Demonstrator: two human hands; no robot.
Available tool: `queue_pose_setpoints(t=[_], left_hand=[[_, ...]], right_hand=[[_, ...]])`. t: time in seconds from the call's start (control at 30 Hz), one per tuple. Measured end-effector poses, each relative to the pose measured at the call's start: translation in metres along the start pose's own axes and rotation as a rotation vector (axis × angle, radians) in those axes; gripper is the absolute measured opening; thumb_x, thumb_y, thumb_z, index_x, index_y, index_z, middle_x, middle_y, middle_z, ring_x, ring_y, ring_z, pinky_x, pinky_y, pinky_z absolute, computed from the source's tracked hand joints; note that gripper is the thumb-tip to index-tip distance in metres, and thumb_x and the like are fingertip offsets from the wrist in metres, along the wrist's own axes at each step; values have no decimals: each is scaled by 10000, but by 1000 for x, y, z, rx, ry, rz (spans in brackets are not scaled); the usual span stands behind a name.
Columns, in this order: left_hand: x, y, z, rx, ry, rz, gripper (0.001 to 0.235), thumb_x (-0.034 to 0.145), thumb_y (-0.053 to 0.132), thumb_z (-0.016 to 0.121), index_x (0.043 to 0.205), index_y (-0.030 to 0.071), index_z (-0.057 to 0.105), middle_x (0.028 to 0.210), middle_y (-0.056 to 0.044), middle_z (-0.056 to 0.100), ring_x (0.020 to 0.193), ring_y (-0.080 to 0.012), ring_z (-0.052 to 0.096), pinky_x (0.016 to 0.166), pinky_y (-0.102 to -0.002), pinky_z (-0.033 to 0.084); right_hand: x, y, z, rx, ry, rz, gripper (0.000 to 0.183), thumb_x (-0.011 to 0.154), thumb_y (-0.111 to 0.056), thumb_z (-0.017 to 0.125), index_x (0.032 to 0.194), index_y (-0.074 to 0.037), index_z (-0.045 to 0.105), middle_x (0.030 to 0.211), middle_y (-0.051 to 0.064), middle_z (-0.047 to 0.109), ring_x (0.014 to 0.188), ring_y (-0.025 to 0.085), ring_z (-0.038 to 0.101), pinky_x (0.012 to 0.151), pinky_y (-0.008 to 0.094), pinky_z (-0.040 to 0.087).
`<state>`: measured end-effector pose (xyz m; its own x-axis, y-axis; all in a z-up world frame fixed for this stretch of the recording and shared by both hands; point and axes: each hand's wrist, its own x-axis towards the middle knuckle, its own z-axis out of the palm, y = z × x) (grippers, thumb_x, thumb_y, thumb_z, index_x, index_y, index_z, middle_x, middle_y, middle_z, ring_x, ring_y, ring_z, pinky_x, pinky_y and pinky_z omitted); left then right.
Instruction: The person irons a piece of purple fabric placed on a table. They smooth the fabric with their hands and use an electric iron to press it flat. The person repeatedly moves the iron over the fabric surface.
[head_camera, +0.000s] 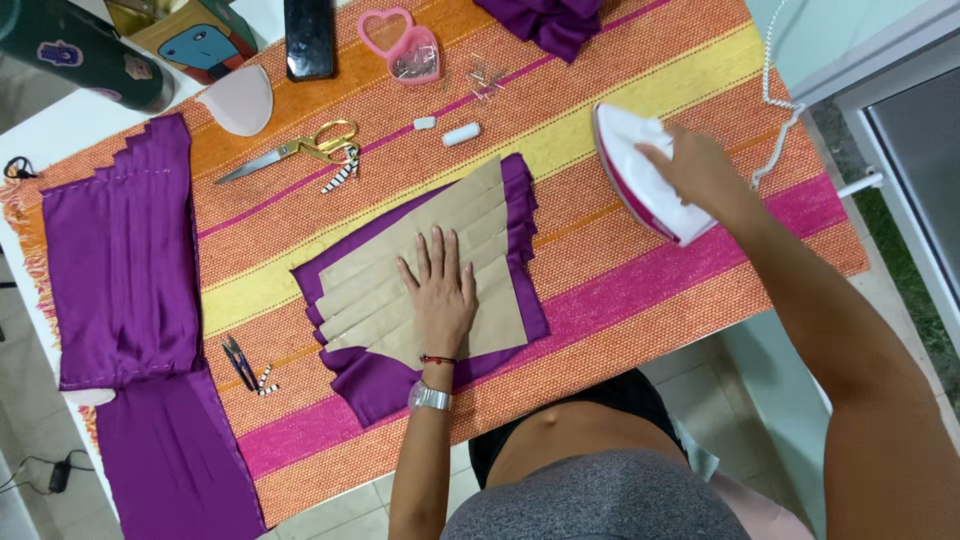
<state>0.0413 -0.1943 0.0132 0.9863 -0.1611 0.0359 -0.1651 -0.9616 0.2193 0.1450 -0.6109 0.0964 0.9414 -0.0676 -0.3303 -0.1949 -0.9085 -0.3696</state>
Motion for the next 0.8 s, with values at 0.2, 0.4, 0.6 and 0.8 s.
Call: queue_pose_setpoints(t=[0.2, 0.4, 0.6, 0.8], left_hand=[[0, 2, -5, 1, 13, 10, 627, 1169, 471, 331, 1751, 237, 314, 1818, -56, 289, 1682, -331, 202, 1330, -684, 69], [0, 2, -5, 19, -4, 15, 635, 1168, 474, 326, 1755, 232, 305, 1823, -61, 276, 1681, -337, 200, 1328, -688, 72], [1, 6, -10, -10, -10, -4, 634, 1146, 461, 365, 1736, 231, 357, 1815, -67, 304, 1681, -333, 213, 1320, -688, 68], [1, 8, -14, 26, -17, 13, 622, 1159, 461, 346, 1731, 219, 361, 1812, -79, 307, 1674, -353, 229, 1319, -695, 82]], right_hand=[[-56, -30, -9, -96, -39, 89, 649, 1154, -525, 569, 1437, 51, 666, 1073, 456, 756, 1080, 583, 757, 930, 657, 588], [-10, 34, -15, 7, 195, 205, 733, 1227, -627, 589, 1383, 81, 696, 990, 378, 763, 815, 504, 792, 824, 637, 626], [-44, -18, 8, 51, 59, 2, 590, 1111, -460, 623, 1347, 77, 688, 1077, 420, 747, 987, 612, 742, 808, 710, 590], [-116, -28, 42, -60, -140, 12, 671, 1080, -590, 541, 1393, -8, 658, 1071, 372, 782, 1022, 558, 781, 858, 664, 621]])
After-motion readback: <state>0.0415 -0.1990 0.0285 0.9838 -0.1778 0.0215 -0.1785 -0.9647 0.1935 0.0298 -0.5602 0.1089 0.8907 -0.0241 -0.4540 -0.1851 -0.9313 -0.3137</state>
